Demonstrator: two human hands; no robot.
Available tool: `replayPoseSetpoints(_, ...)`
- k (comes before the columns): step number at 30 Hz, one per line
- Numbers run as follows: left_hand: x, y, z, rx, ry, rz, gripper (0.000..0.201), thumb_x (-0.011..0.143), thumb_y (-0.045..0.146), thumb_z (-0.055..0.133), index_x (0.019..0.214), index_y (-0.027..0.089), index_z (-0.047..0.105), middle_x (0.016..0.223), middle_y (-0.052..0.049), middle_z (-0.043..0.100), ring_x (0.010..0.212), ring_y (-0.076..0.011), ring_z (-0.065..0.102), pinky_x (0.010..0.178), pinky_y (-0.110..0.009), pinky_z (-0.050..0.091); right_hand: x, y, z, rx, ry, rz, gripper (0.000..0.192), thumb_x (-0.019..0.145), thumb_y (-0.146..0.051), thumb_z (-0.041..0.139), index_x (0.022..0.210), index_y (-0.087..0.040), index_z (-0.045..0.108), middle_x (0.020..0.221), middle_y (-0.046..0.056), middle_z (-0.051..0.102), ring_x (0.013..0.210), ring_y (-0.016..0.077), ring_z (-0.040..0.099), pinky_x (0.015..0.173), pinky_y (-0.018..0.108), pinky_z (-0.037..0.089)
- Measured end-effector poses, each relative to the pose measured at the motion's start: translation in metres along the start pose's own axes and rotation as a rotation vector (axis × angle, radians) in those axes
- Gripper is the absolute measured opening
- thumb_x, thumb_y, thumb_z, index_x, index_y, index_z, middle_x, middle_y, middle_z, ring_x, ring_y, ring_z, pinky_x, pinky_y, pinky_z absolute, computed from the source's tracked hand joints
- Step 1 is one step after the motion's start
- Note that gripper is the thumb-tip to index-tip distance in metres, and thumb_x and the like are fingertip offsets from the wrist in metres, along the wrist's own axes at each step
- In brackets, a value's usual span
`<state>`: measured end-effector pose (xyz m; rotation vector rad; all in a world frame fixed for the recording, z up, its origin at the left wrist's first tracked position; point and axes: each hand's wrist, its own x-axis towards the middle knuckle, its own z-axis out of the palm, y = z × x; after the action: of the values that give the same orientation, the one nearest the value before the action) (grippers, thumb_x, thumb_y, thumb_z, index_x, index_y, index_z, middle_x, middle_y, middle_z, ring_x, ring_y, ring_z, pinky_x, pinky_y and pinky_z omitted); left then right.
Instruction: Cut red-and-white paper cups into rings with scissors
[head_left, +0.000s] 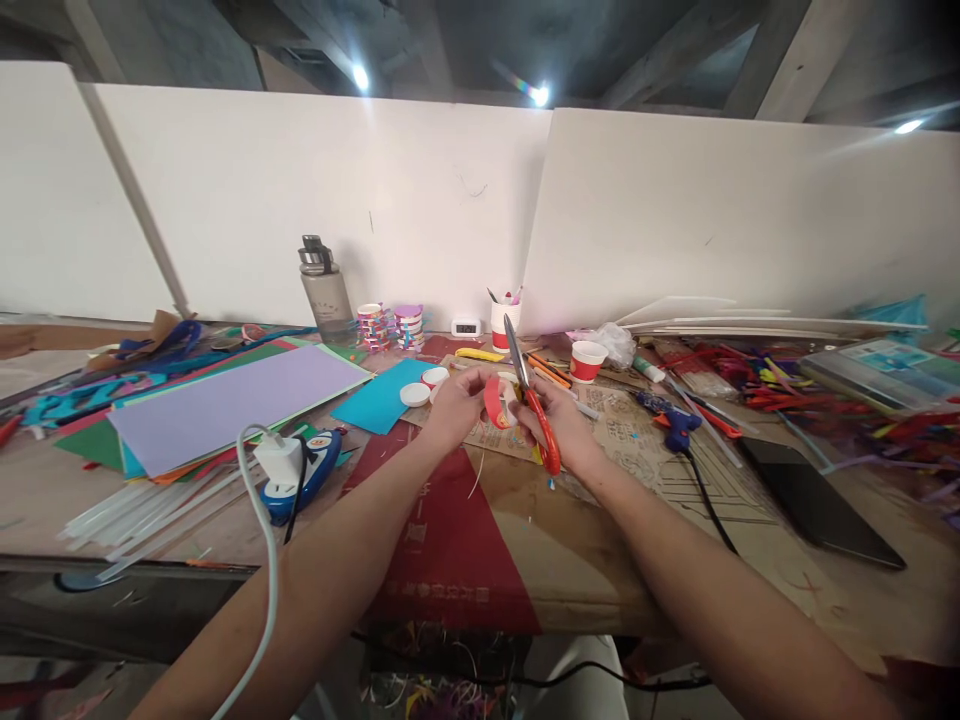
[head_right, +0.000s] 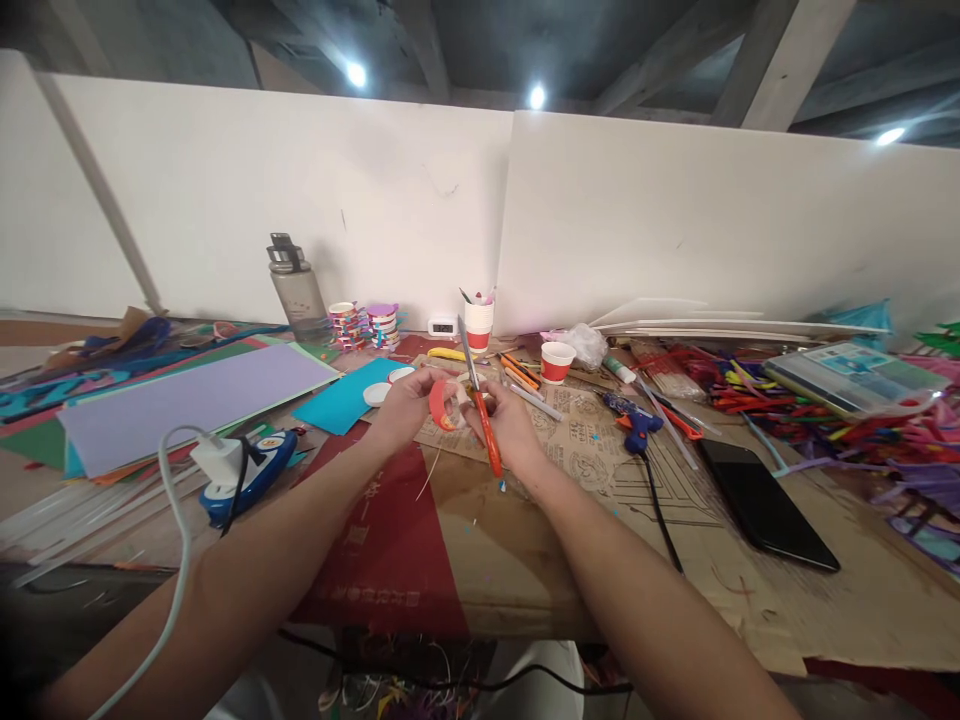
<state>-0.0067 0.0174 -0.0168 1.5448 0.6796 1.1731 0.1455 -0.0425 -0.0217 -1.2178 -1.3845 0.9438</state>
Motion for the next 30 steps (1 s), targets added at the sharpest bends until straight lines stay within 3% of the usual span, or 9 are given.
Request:
replayPoseSetpoints(3, 0.001, 0.003, -0.005, -0.050, 0.064, 0.012, 0.034, 0.069, 0.042, 0.081, 0.070, 0.016, 0.060, 0.063, 0.001, 0.061, 0.053, -0.0084, 0.050, 0.051, -0.022, 0.041, -0.002, -0.001, 0.002, -0.010, 0.007, -0.043, 0.036, 0.080, -0.053, 0.065, 0.096, -0.023, 0.053, 0.063, -0.008, 0.048, 0.049, 0.0112, 0.045, 0.048, 0.025, 0.040)
replayPoseSetpoints(8, 0.007, 0.007, -0.017, -0.147, 0.260, 0.072, 0.034, 0.070, 0.043, 0.080, 0.078, 0.017, 0.060, 0.059, 0.004, 0.058, 0.053, -0.0091, 0.052, 0.052, -0.021, 0.041, -0.004, 0.001, 0.000, -0.353, 0.019, -0.254, 0.036, 0.090, -0.047, 0.057, 0.114, -0.021, 0.056, 0.096, 0.004, 0.064, 0.086, 0.0191, 0.059, 0.081, 0.034, 0.050)
replayPoseSetpoints(11, 0.008, 0.009, -0.021, -0.161, 0.303, 0.107, 0.032, 0.071, 0.041, 0.079, 0.079, 0.018, 0.059, 0.061, 0.003, 0.060, 0.056, -0.0092, 0.054, 0.055, -0.021, 0.042, -0.004, 0.004, -0.003, -0.512, -0.024, -0.294, 0.033, 0.094, -0.040, 0.051, 0.120, -0.019, 0.057, 0.108, 0.009, 0.067, 0.097, 0.0226, 0.061, 0.088, 0.037, 0.048)
replayPoseSetpoints(20, 0.007, 0.018, -0.018, -0.353, 0.266, 0.015, 0.049, 0.052, 0.043, 0.092, 0.069, 0.017, 0.054, 0.061, 0.004, 0.056, 0.056, -0.0081, 0.052, 0.051, -0.020, 0.043, -0.005, 0.005, -0.005, -0.786, -0.040, -0.332, 0.034, 0.092, -0.020, 0.051, 0.125, -0.016, 0.061, 0.103, 0.011, 0.070, 0.093, 0.0246, 0.063, 0.084, 0.035, 0.048)
replayPoseSetpoints(30, 0.003, 0.021, -0.014, -0.374, 0.150, 0.026, 0.049, 0.056, 0.043, 0.093, 0.065, 0.016, 0.053, 0.064, 0.004, 0.052, 0.058, -0.0057, 0.049, 0.052, -0.017, 0.041, -0.008, -0.003, -0.004, -0.892, -0.030, -0.255, 0.036, 0.092, -0.016, 0.050, 0.126, -0.014, 0.062, 0.098, 0.012, 0.071, 0.089, 0.0253, 0.065, 0.078, 0.032, 0.047)
